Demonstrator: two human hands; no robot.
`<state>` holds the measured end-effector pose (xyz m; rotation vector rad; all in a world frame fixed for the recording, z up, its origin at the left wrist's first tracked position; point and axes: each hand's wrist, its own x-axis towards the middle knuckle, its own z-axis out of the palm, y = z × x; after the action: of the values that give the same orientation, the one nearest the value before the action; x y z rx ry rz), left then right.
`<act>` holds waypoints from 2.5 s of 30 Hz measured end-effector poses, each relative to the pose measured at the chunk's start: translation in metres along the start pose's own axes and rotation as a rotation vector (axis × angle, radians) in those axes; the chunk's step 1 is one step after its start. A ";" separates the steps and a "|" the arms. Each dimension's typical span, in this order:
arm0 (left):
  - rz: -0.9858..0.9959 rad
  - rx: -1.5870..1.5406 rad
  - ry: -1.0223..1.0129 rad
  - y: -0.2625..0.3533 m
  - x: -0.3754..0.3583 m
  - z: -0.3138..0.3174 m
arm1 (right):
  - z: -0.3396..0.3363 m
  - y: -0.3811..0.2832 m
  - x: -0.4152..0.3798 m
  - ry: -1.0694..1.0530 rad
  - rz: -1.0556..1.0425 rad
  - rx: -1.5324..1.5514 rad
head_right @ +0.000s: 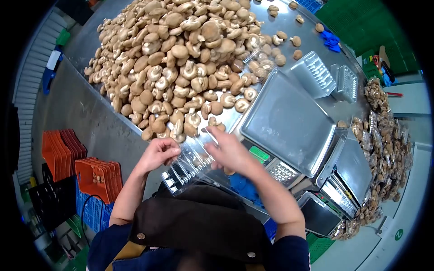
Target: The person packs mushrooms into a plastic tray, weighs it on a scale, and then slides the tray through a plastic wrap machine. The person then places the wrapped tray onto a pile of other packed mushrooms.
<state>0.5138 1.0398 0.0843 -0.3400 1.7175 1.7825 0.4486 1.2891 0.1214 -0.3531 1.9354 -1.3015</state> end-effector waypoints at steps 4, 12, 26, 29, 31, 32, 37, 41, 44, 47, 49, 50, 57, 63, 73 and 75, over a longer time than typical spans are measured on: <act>-0.083 -0.221 0.095 -0.045 -0.019 -0.003 | 0.042 0.055 -0.023 0.231 0.171 0.155; -0.381 -0.736 -0.059 -0.084 -0.035 0.019 | 0.068 0.076 -0.025 0.508 0.351 0.163; 0.103 0.128 0.657 -0.060 0.025 -0.081 | 0.066 0.086 0.021 0.385 0.492 0.148; 0.195 0.028 0.663 -0.087 0.046 -0.088 | 0.070 0.083 0.033 0.342 0.612 0.278; 0.126 0.176 0.639 -0.082 0.039 -0.082 | 0.075 0.083 0.036 0.406 0.619 0.301; 0.142 0.247 0.679 -0.067 0.029 -0.071 | 0.078 0.082 0.037 0.438 0.624 0.313; -0.076 0.427 0.523 -0.076 0.012 -0.074 | 0.084 0.078 0.038 0.513 0.561 0.461; -0.371 0.022 0.234 -0.071 -0.002 -0.050 | 0.095 0.088 0.044 0.578 0.483 0.609; -0.335 -0.359 0.136 -0.079 0.004 -0.037 | 0.104 0.098 0.052 0.615 0.410 0.589; -0.292 -0.485 0.163 -0.082 0.025 -0.041 | 0.095 0.096 0.071 0.649 0.404 0.588; -0.258 -0.485 0.217 -0.074 0.042 -0.041 | 0.088 0.087 0.088 0.717 0.395 0.630; -0.217 -0.431 0.234 -0.068 0.049 -0.038 | 0.083 0.089 0.098 0.731 0.361 0.602; -0.046 -0.499 0.461 -0.058 0.104 -0.022 | 0.045 0.101 0.165 0.924 0.118 0.208; 0.168 -0.573 0.611 -0.065 0.126 -0.009 | 0.038 0.127 0.182 0.885 0.037 0.253; 0.300 -0.483 0.624 -0.058 0.083 0.016 | 0.074 0.095 0.107 0.911 -0.038 0.678; 0.280 -0.425 0.625 -0.050 0.076 0.015 | 0.073 0.091 0.097 0.905 -0.067 0.701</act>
<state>0.4886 1.0713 0.0009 -0.9621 1.8335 2.4326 0.4525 1.2223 -0.0147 0.6319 1.9380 -2.3229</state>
